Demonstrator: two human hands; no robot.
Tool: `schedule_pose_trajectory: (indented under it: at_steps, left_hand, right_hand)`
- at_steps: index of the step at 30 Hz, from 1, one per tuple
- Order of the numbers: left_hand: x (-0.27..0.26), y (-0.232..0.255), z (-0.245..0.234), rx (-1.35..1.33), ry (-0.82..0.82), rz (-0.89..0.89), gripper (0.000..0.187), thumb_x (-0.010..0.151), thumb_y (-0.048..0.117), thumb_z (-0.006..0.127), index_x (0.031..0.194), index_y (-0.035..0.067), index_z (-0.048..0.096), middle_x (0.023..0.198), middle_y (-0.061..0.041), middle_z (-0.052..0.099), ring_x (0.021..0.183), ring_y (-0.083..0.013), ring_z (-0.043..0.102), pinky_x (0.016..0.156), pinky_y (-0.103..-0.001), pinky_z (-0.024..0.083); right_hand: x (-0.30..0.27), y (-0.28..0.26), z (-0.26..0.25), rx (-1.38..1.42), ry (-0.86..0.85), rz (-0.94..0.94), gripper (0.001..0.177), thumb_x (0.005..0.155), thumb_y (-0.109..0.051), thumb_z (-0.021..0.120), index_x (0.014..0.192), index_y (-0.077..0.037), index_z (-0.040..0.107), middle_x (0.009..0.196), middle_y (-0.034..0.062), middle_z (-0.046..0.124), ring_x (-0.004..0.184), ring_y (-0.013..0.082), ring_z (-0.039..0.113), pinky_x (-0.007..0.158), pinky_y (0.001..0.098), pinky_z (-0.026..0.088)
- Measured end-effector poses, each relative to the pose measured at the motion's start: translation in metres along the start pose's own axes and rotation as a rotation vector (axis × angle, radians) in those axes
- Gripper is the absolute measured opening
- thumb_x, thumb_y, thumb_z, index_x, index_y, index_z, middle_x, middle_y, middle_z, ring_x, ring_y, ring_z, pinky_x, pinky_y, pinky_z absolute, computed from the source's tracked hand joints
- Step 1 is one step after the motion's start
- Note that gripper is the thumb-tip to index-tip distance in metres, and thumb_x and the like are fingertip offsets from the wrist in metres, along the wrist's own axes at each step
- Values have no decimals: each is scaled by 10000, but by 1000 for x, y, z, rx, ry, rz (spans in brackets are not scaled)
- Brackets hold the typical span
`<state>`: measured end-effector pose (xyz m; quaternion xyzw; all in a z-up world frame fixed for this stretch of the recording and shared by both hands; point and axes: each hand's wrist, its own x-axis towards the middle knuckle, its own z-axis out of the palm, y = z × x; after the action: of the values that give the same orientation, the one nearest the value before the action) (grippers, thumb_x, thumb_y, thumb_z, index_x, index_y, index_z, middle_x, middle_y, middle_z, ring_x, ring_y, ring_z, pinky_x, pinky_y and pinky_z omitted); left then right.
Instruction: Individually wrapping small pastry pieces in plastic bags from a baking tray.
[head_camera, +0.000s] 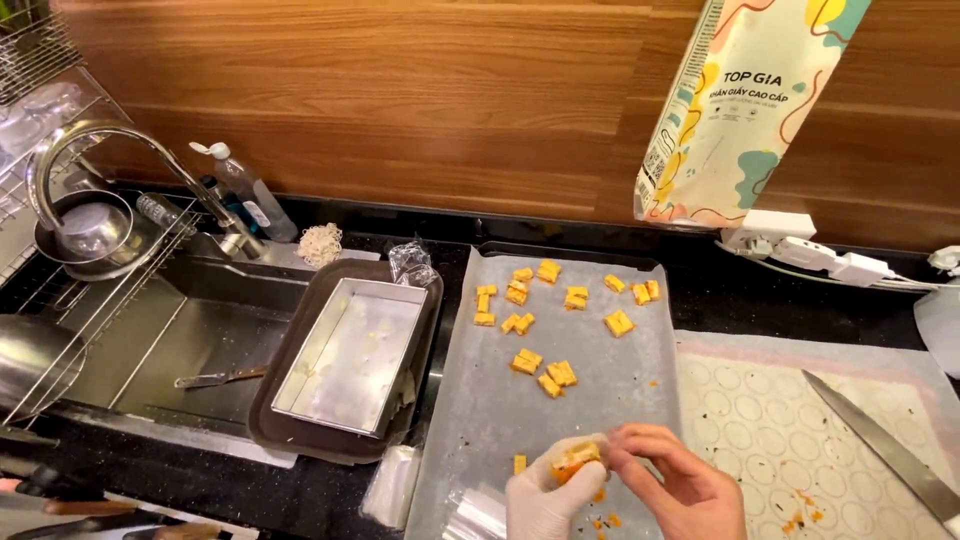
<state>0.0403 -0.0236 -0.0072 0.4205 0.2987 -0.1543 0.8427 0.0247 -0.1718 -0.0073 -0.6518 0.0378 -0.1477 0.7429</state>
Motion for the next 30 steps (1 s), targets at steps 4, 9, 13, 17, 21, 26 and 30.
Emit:
schedule_pose_trajectory:
  at_steps: [4, 9, 13, 17, 21, 26, 30]
  left_hand:
    - [3, 8, -5, 279, -137, 70, 450, 769, 70, 927, 1211, -6, 967, 1218, -94, 904, 1133, -183, 785, 1011, -309, 591]
    - [-10, 40, 21, 819, -168, 54, 517, 776, 250, 968, 1293, 262, 972, 1375, 151, 896, 1280, 11, 771, 1157, -198, 562]
    - [4, 28, 53, 1023, -361, 308, 722, 741, 350, 1012, 1445, 391, 855, 1408, 216, 889, 1363, 63, 762, 1208, -188, 549]
    - [-10, 3, 126, 977, -593, 541, 91, 836, 172, 902, 801, 255, 910, 830, 211, 897, 956, -35, 655, 1022, -191, 526]
    - [-20, -31, 201, 960, -752, 628, 212, 845, 161, 941, 674, 260, 864, 846, 192, 946, 913, -14, 714, 955, -197, 531]
    - [-47, -88, 279, 979, -903, 486, 328, 923, 67, 829, 652, 132, 654, 689, 94, 637, 769, -53, 569, 813, -224, 501]
    - [-90, -118, 352, 1308, -799, 289, 30, 770, 331, 924, 765, 324, 895, 864, 212, 821, 959, 100, 766, 976, -77, 543]
  right_hand:
    - [6, -15, -14, -47, -7, -3, 65, 897, 128, 828, 898, 124, 893, 1034, 265, 891, 1070, 312, 839, 867, 371, 675]
    - [22, -51, -42, -336, -45, -179, 90, 927, -26, 836, 897, 4, 915, 1039, 144, 897, 1004, 205, 844, 743, 300, 618]
    - [36, -85, -79, -574, -152, -387, 66, 966, -123, 821, 936, -93, 872, 1122, 67, 839, 1043, 149, 838, 915, 275, 646]
    - [39, -115, -132, -672, -126, -539, 35, 956, -115, 836, 942, -83, 834, 1109, 83, 811, 987, 162, 832, 832, 270, 643]
    - [31, -140, -202, -754, 35, -525, 31, 949, -123, 848, 934, -95, 845, 1127, 72, 805, 958, 131, 863, 880, 276, 654]
    - [14, -162, -290, -808, 263, -533, 49, 940, -147, 847, 894, -143, 866, 1114, 22, 823, 943, 95, 830, 886, 234, 644]
    - [-2, -185, -354, -853, 320, -576, 59, 934, -132, 846, 889, -95, 853, 1149, 102, 794, 920, 118, 838, 862, 236, 694]
